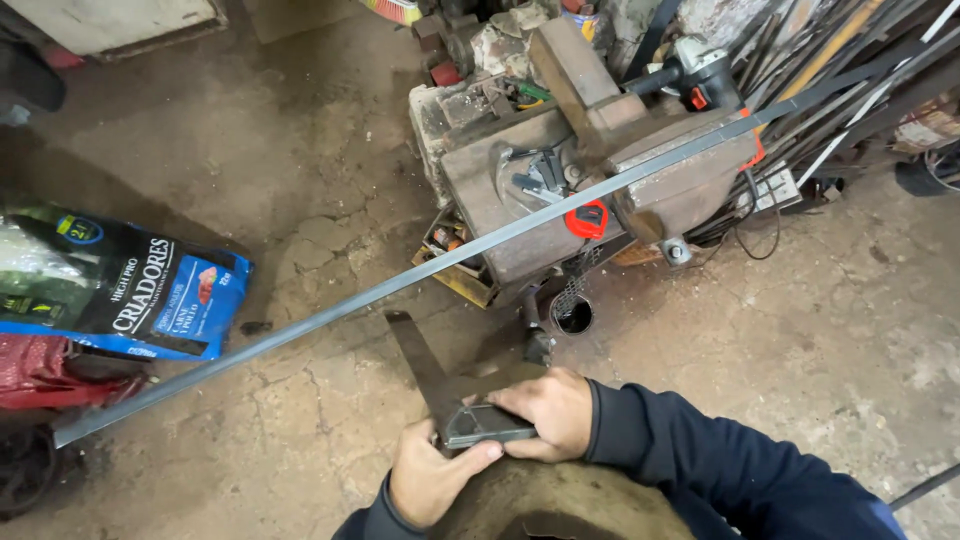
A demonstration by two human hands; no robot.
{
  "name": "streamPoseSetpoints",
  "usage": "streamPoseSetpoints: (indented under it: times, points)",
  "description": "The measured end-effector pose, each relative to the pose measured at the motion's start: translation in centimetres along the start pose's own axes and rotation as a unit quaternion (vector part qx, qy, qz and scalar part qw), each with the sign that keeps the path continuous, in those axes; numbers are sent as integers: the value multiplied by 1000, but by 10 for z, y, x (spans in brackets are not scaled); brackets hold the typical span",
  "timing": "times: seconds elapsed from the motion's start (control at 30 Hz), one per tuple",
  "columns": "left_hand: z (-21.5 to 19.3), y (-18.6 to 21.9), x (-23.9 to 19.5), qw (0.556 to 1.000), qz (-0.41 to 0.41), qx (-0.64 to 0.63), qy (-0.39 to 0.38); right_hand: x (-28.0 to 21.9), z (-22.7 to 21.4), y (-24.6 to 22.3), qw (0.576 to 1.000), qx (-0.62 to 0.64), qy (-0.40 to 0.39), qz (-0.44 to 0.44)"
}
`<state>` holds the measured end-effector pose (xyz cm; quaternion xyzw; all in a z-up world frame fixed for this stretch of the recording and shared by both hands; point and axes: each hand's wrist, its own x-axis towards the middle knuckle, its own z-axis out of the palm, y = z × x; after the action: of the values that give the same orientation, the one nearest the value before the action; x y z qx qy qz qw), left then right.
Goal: Measuring and marking metal bars using a tape measure, a square, and a scribe tool.
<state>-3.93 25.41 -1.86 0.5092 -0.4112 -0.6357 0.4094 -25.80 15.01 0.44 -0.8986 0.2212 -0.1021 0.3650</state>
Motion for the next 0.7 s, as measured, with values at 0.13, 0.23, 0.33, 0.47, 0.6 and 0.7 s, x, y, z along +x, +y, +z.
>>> streamPoseSetpoints:
  times: [0.13, 0.23, 0.33, 0.47, 0.6, 0.7]
  points:
    - [-7, -12, -11, 996, -26, -70, 57, 10, -4, -25, 998, -62, 13, -29]
    - [-14, -19, -17, 990, 24, -97, 99, 23, -4, -34, 992, -97, 35, -76]
    - [-22, -24, -25, 966, -60, -156, 200, 35, -10, -45, 982, -94, 73, -145]
    - [-34, -30, -44, 941, -18, -217, 260, 43, 10, -17, 988, -133, -6, -72]
    - [-38, -39, -70, 865, 68, -342, 360, 72, 53, 23, 998, -13, -55, 30]
    - [-32, -20, -77, 826, 88, -361, 424, 94, 91, 7, 968, 187, -130, -104]
